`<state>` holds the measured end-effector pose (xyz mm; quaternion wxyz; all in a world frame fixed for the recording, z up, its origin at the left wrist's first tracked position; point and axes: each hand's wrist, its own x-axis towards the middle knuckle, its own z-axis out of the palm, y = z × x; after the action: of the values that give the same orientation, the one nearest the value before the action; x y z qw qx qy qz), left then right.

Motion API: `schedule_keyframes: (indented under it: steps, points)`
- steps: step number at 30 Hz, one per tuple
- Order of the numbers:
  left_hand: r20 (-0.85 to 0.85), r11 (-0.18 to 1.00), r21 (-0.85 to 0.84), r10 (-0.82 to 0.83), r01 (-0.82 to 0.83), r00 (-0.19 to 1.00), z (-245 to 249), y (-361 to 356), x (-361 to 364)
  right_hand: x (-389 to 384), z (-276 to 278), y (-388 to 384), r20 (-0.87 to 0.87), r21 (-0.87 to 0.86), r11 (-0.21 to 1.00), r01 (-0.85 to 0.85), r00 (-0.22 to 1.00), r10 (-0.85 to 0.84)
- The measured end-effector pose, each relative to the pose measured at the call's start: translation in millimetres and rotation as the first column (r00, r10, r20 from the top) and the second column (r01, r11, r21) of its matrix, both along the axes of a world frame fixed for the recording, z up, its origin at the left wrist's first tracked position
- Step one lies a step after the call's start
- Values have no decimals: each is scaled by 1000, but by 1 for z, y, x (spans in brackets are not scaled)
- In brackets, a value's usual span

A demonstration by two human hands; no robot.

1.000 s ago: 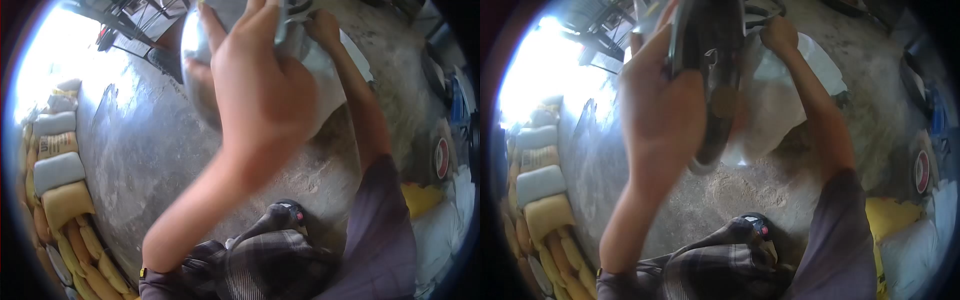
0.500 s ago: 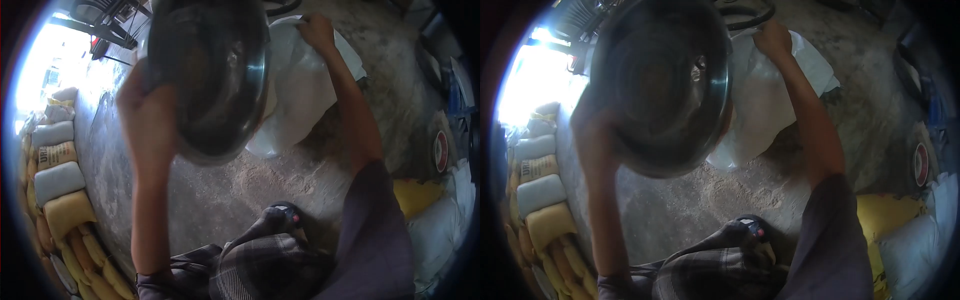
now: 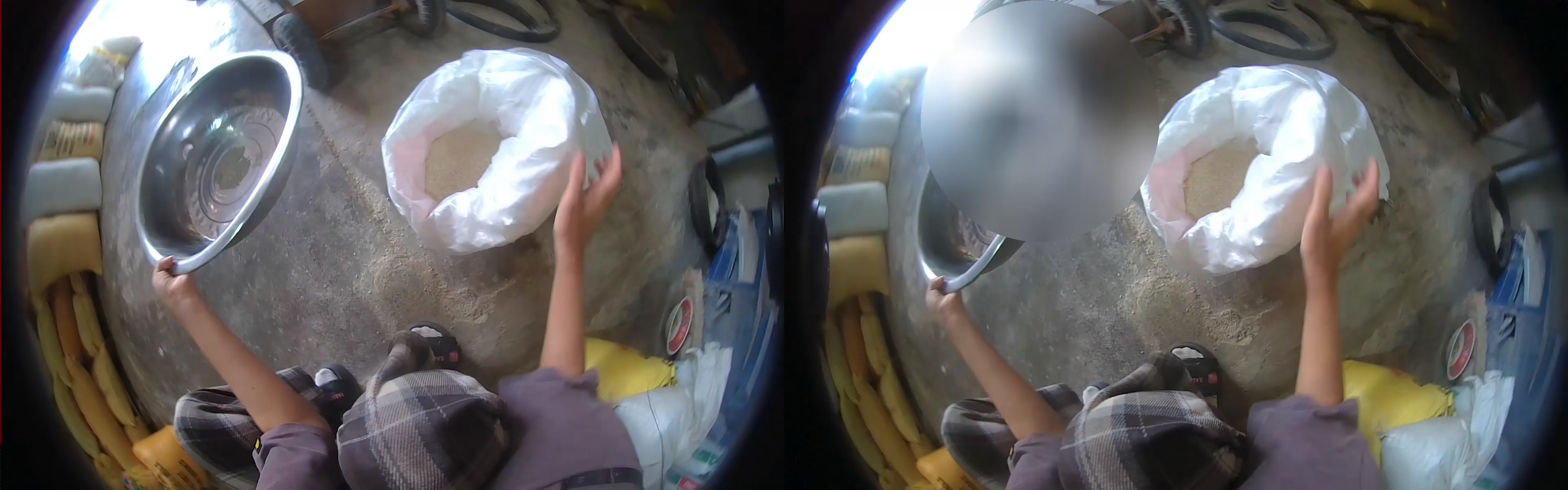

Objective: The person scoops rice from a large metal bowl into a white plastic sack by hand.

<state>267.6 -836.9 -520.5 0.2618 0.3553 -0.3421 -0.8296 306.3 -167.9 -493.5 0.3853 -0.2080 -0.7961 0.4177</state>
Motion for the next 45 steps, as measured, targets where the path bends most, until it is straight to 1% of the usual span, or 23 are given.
schedule_keyframes:
  steps: [1, 5, 8, 15, 18, 20, 22, 23, 24, 25, 26, 27, 28, 29, 31, 32, 34, 36, 38, 40, 43, 44, 45]
  points:
    - [16, 995, 42, 84, -85, 996, -19, 14, 6, 17, -17, -13, -75, 16, 1000, 2, 997, -1]
    - [62, 965, 100, 237, -242, 970, -68, 68, 30, 41, -74, -46, 195, 184, 981, 56, 976, -93]
    - [40, 948, 128, 287, -290, 957, -97, 55, 54, 36, -87, -56, 335, -68, 998, -15, 942, 37]
    - [67, 974, 62, 213, -217, 975, -139, 54, 78, 20, -82, -61, 261, -221, 975, 20, 965, 39]
    - [165, 980, 79, 167, -182, 972, -169, 44, 89, 23, -94, -41, 158, -487, 872, 43, 987, 40]
    - [417, 983, 40, 147, -179, 897, -190, 33, 95, 20, -75, -36, 200, -506, 858, 95, 980, 9]
    - [507, 847, -489, 471, -208, 722, -172, 76, 76, 16, -48, -30, 273, -569, 796, 207, 961, -55]
    - [528, 546, -833, 732, 92, 431, -141, 120, 57, 13, -37, -23, 309, -603, 754, 260, 948, -79]
    - [310, 181, -846, 933, 502, 185, -107, 163, 34, 11, -31, -19, 269, -639, 735, 229, 961, -65]
    - [64, -208, -917, 766, 341, 639, -92, 183, 15, 8, -29, -13, 277, -629, 742, 232, 959, -65]
    - [-53, -316, -938, 538, 143, 841, -80, 228, -16, 7, -27, -6, 259, -646, 737, 201, 965, -36]
    - [-162, 34, -986, 90, -166, 983, -96, 265, -54, 5, -25, -4, 242, -661, 731, 168, 970, -4]
    - [442, 199, -839, -295, 506, 847, -38, 306, -71, 3, -24, -4, 230, -654, 740, 155, 973, -1]
    - [534, 231, -719, -420, 656, 734, -48, 348, -99, 1, -23, -5, 227, -648, 747, 145, 974, 7]
    - [850, -127, -293, -488, 948, 197, -62, 398, -147, 4, -18, -10, 311, -606, 779, 163, 949, 44]
    - [767, -358, -207, -637, 911, -76, -57, 394, -158, 5, -18, -17, 305, -601, 782, 164, 952, 34]
    - [770, -358, -401, -630, 843, 99, -119, 414, -178, 13, -20, -34, 405, -507, 839, 196, 914, 31]
    - [679, -298, -526, -711, 797, 183, -120, 421, -163, 28, -31, -39, 442, -503, 843, 191, 895, 61]
    - [601, -296, -490, -796, 820, 72, -70, 402, -128, 40, -28, -53, 527, -455, 868, 197, 845, 85]
    - [315, 44, -474, -924, 880, 216, -29, 392, -85, 46, 12, -82, 527, -425, 893, 147, 842, 112]
    - [305, 14, -609, -919, 793, 250, 37, 430, -42, 53, 69, -60, 426, -384, 918, 102, 901, 78]
    - [204, 116, -679, -919, 725, 337, 77, 443, -47, 56, 96, -38, 455, -298, 951, 84, 888, 64]
    - [101, 222, -728, -901, 649, 423, 124, 454, -54, 40, 133, -15, 455, -470, 851, 236, 891, 5]
